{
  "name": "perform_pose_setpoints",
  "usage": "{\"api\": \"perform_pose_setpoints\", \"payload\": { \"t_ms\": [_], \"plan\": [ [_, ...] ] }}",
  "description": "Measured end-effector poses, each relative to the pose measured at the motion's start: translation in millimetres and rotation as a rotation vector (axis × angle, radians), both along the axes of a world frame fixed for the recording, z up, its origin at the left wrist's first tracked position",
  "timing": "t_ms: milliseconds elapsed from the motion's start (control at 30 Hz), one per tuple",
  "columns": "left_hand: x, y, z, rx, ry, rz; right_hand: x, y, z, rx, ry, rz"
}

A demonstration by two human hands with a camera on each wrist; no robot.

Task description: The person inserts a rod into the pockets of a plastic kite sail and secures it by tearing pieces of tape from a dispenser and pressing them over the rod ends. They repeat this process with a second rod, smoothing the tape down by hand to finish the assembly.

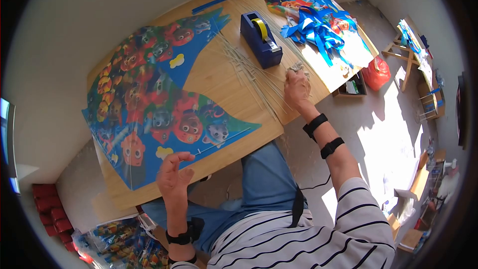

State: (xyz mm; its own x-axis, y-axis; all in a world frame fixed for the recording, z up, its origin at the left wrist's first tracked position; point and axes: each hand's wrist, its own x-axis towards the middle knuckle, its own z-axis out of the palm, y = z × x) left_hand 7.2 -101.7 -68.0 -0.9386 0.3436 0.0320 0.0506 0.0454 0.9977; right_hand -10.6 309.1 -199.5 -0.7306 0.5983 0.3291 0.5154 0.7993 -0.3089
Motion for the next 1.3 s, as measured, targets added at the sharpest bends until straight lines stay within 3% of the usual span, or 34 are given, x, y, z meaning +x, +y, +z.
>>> {"api": "perform_pose_setpoints", "payload": {
  "t_ms": [133,233,300,367,400,600,800,933,1033,1233,1300],
  "plan": [
    [6,33,87,0.351,0.073,-0.34,-3,5,-4,0.061,-0.07,0.056],
    [8,53,136,0.56,0.142,-0.785,-5,6,-9,0.113,-0.073,0.105],
    [10,92,140,0.966,0.371,-0.973,0,1,-2,0.105,-0.037,0.13],
    [31,128,137,1.366,0.572,-0.944,6,-1,4,0.079,0.014,0.147],
    [40,134,140,1.411,0.544,-0.979,10,-3,7,0.065,0.04,0.155],
    [69,86,175,1.206,0.268,-1.108,36,-8,27,-0.013,0.089,0.146],
    [82,58,191,1.09,0.161,-1.123,54,2,42,-0.147,0.233,-0.014],
    [93,46,190,1.002,0.078,-1.127,47,17,50,-0.249,0.124,-0.195],
    [82,40,169,0.911,0.015,-1.032,26,33,30,-0.244,0.051,-0.271],
    [65,-3,94,0.597,-0.196,-0.625,-10,46,-3,-0.166,-0.014,-0.266],
    [67,-12,77,0.513,-0.249,-0.461,-12,28,14,-0.039,0.043,-0.221]
  ]
}}
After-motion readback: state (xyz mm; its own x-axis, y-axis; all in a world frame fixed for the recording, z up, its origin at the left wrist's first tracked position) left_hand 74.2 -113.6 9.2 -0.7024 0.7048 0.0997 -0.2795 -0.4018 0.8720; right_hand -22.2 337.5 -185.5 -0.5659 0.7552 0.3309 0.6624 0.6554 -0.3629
